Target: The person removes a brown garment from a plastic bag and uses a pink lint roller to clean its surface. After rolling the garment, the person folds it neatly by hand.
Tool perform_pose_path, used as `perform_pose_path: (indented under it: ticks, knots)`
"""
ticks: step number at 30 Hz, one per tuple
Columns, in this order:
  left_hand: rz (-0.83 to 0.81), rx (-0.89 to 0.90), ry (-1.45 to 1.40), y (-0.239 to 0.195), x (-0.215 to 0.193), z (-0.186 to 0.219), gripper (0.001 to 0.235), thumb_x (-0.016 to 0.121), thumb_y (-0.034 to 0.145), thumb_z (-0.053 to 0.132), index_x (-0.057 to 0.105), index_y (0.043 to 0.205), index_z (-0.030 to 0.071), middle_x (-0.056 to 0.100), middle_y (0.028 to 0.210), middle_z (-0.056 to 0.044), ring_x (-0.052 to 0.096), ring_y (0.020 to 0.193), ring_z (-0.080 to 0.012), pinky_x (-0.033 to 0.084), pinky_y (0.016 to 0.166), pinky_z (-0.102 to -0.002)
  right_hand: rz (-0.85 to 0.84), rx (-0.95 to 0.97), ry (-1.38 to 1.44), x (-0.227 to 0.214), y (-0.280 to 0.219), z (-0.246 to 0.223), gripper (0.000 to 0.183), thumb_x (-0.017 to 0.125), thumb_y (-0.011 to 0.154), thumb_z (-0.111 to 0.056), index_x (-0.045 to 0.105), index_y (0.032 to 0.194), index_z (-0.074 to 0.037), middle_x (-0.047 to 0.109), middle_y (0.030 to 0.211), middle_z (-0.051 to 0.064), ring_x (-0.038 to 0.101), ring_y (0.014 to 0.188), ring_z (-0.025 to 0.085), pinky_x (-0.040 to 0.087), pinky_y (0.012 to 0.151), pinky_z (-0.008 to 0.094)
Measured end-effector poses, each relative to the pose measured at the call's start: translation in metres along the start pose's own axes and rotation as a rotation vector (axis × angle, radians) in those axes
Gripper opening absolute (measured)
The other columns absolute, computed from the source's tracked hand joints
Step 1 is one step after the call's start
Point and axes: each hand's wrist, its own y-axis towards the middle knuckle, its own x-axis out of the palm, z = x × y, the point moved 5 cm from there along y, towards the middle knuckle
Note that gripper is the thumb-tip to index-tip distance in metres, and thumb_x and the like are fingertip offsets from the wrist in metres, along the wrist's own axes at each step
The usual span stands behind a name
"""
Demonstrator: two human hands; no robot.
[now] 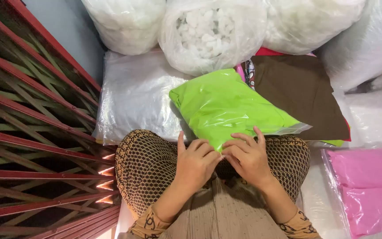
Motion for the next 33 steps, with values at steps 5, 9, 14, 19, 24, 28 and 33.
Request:
perform_pose_path:
  ticks: [5,9,14,19,24,28,33]
  knots:
    - [-0.329,-0.691,-0.469,0.011,-0.013,-0.054,0.083,0.071,0.084,0.058,0.046,0.139,0.001,0.054,0.130,-0.026,0.053,0.128,-0.0439,0.022,0.113,-0.074,-0.414,0.147,0.169,-0.006,-0.005,0.013,0.016,0.081,0.082,-0.036,0.074,0.091,-0.025,0.072,0.119,0.000,0.059,0.125,0.029,0.016,0.115,0.072]
    - [-0.178,-1.309,-0.803,-0.042,0.054,-0.134,0.083,0.059,0.101,0.037,0.009,0.158,0.004,0.026,0.152,-0.034,0.040,0.143,-0.0454,0.030,0.115,-0.071,-0.286,0.379,0.260,-0.010,0.002,0.104,0.017,0.072,0.093,-0.025,0.077,0.110,-0.023,0.074,0.122,0.003,0.066,0.124,0.025,0.035,0.114,0.056]
    - [-0.060,-1.554,-0.811,-0.067,0.160,-0.220,0.095,0.064,0.097,0.056,0.010,0.158,0.007,0.047,0.134,-0.027,0.055,0.120,-0.0404,0.048,0.095,-0.055,-0.203,0.840,0.121,0.082,0.028,0.244,0.032,0.054,0.107,-0.044,0.068,0.127,-0.023,0.071,0.116,0.009,0.066,0.116,0.032,0.048,0.101,0.052]
    - [0.139,-1.684,-0.982,-0.030,0.158,-0.222,0.080,0.071,0.087,0.067,0.054,0.121,-0.003,0.055,0.092,-0.008,0.062,0.064,-0.0162,0.040,0.048,-0.030,-0.405,1.078,0.164,0.147,0.015,0.291,0.089,0.070,0.085,-0.068,0.056,0.143,-0.002,0.064,0.133,0.027,0.060,0.127,0.043,0.045,0.107,0.057]
    - [0.195,-1.415,-1.300,0.031,0.067,-0.190,0.045,0.070,0.095,0.054,0.056,0.099,0.012,0.042,0.074,0.004,0.039,0.052,-0.0050,0.028,0.049,-0.018,-0.002,1.082,0.953,-0.029,0.077,0.143,0.054,0.058,0.088,-0.017,0.060,0.141,-0.008,0.066,0.124,0.019,0.065,0.109,0.035,0.052,0.095,0.051]
    - [0.192,-1.067,-1.017,0.050,0.030,-0.177,0.032,0.080,0.089,0.047,0.074,0.093,0.016,0.053,0.076,0.008,0.044,0.070,-0.0034,0.036,0.067,-0.022,0.150,0.737,0.720,-0.071,0.089,0.138,0.044,0.038,0.108,-0.013,0.046,0.151,-0.005,0.056,0.138,0.022,0.052,0.132,0.034,0.039,0.114,0.053]
    - [0.391,-0.446,-0.641,0.094,-0.048,-0.137,0.012,0.077,0.096,0.019,0.077,0.099,0.007,0.058,0.102,-0.010,0.057,0.104,-0.0220,0.041,0.108,-0.040,0.291,0.791,0.476,-0.089,0.069,0.136,0.030,0.049,0.101,-0.012,0.062,0.128,-0.005,0.064,0.119,0.008,0.056,0.114,0.020,0.047,0.095,0.040]
